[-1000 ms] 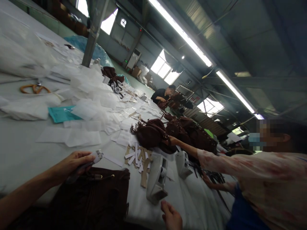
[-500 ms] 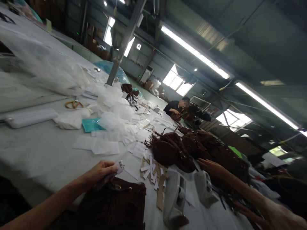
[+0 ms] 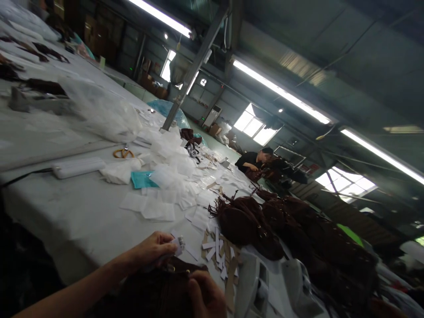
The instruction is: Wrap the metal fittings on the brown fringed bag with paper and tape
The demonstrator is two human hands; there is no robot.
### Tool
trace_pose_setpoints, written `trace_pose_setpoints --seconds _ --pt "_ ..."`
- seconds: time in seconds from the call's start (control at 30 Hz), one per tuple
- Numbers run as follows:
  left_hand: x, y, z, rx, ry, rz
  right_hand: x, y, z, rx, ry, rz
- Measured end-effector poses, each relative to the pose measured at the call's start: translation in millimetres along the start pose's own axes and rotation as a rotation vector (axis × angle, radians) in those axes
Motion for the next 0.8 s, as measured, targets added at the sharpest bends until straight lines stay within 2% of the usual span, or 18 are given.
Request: trace_pose_setpoints --seconds 0.07,0.13,0.27,0.43,0.57,0.8 --pt "-2.8 -0.7 3.7 -0.001 -0.017 0.003 9.2 -19.1 -24.7 -0.007 0.048 -0.073" --pt "-4.4 -1.1 6.0 -0.002 -0.025 0.007 16.8 -31.6 -33.7 -0.037 0.039 -0.126" --pt "-4.5 -4.2 7.8 -0.021 -0.019 0.015 26.9 -43.4 -22.4 -0.079 -0.049 -0.172" --pt "-3.2 -6.8 8.6 -0.041 -0.016 0.017 33.3 -44.5 -9.7 -0.082 -0.11 -0.113" --pt "-3.7 -3.2 6.0 -0.045 -0.028 0.021 38.3 -48.1 -4.6 -0.065 -0.169 -0.114" --pt "-3.6 3.1 -1.4 -0.017 -0.049 0.048 46.8 -56.8 5.4 0.052 -0.183 -0.116"
Point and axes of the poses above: each hand's wrist, its own x-axis towards the middle knuckle, its own y-axis out of the back of the hand, z = x × y, the point moved 9 cm from there along x, towards the middle knuckle, and after that the axes turned 11 degrees about -y, right-handed, at the moved point
